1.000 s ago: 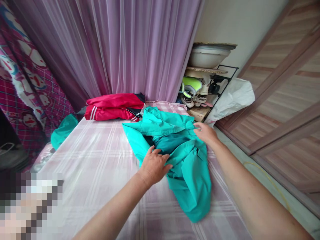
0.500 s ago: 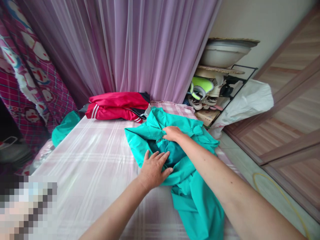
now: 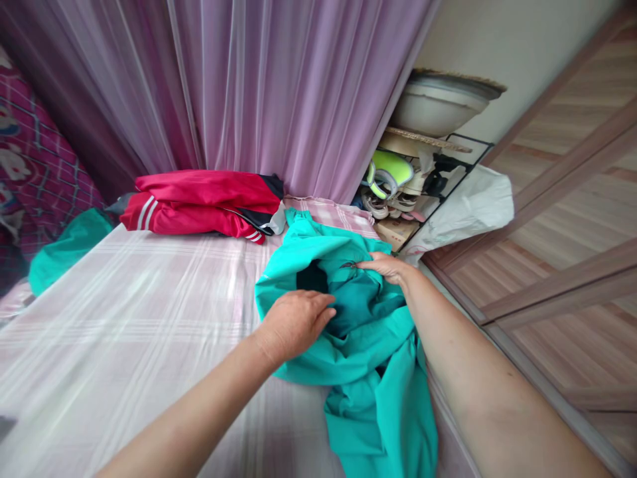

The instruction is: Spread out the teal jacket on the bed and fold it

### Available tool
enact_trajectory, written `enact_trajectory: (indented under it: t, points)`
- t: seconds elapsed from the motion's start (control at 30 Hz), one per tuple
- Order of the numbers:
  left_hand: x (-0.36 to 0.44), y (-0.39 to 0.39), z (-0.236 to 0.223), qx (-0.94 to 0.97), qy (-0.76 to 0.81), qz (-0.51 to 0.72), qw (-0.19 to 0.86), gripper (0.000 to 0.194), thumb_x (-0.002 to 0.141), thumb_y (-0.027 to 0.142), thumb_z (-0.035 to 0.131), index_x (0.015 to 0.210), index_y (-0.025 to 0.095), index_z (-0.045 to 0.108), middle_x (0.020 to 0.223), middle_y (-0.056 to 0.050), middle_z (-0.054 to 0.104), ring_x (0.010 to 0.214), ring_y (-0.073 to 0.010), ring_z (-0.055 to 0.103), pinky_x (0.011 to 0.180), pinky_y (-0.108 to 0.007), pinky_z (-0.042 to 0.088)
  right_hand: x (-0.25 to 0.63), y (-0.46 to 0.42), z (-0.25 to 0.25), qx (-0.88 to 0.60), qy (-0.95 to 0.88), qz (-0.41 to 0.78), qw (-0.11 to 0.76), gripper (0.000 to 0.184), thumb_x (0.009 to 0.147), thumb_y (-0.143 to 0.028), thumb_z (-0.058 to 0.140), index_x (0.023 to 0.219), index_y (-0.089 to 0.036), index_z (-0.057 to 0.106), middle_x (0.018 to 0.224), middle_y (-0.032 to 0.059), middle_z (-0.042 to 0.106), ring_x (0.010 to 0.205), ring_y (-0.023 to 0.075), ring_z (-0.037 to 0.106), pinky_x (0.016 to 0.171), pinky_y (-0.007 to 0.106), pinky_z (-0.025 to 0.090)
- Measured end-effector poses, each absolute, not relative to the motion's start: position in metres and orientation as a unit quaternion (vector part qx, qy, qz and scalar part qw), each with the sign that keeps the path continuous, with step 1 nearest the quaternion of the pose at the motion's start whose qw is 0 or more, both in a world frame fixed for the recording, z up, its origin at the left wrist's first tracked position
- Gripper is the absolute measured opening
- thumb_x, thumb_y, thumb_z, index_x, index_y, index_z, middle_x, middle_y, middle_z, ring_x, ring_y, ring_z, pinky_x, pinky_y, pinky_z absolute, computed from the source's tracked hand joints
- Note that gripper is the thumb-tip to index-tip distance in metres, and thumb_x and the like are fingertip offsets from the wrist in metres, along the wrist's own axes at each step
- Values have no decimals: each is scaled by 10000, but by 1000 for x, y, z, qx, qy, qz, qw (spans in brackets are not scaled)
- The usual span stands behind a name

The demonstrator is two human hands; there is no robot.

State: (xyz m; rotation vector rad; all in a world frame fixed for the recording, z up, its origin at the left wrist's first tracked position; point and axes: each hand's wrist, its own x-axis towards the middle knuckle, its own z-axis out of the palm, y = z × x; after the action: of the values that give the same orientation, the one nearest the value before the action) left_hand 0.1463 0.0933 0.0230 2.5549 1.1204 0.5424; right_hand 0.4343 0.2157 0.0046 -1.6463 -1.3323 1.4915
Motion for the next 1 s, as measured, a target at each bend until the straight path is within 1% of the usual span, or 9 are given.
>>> enact_trajectory:
  t: [0.1,0.23,0.33,0.47,0.63,0.77,0.83,0.9,1.0]
  points:
    - [137,121,32,890,382,241,57,382,990,297,408,1303,191,601,1317,-86,652,1180,-234,619,1015,-401,505,438,212,5,-584,-468,602,278,470,611,-277,880,1027,-190,680,1024,106,770,960,288,730,880,436,605]
    - [123,143,39,885,384,262,-21,448,977,299,436,1411,219,508,1483,-83,510,1409,-269,402,1170,-486,332,447,203,5,-550,-451,639,294,409,637,-262,857,1009,-212,693,1021,92,773,965,281,732,869,426,611]
    - [122,160,35,888,417,192,-21,517,928,329,542,1438,271,480,1569,-76,393,1466,-311,294,1191,-534,256,452,194,6,-538,-447,653,290,379,615,-264,862,964,-234,715,1019,76,774,958,280,734,847,411,620]
    - [138,188,17,875,469,116,-1,617,883,314,610,1471,293,427,1612,-92,306,1470,-340,277,1163,-572,274,457,181,4,-534,-438,660,295,423,544,-214,864,945,-234,731,987,69,779,966,301,729,846,442,619]
    - [155,208,4,853,517,68,11,556,857,265,626,1402,265,518,1558,-109,403,1448,-358,313,1144,-604,278,468,175,-12,-518,-436,657,330,452,544,-226,854,980,-246,735,1042,66,768,1017,316,709,892,482,591]
    - [156,196,11,859,481,175,-21,327,910,269,526,1195,214,677,1439,-111,530,1361,-311,433,1130,-510,342,473,176,-22,-524,-428,655,337,496,512,-266,875,983,-270,719,1047,50,768,1000,300,717,907,494,582]
    - [159,182,13,866,446,228,-5,320,955,277,444,1140,216,698,1288,-91,636,1218,-259,554,1065,-439,424,472,176,-23,-526,-423,654,341,496,509,-292,877,976,-279,711,1043,38,770,996,293,719,900,491,585]
    - [167,167,12,880,412,232,46,332,974,298,421,1174,233,678,1181,-63,690,1088,-222,619,994,-388,480,469,175,-22,-523,-425,653,344,499,512,-310,877,980,-276,704,1030,31,773,988,291,721,895,491,588]
    - [186,148,3,891,392,193,125,356,952,350,500,1276,253,612,1225,-51,682,1103,-221,624,984,-371,497,464,173,-19,-526,-436,638,355,491,525,-312,874,981,-261,700,1007,42,777,989,299,721,896,491,589]
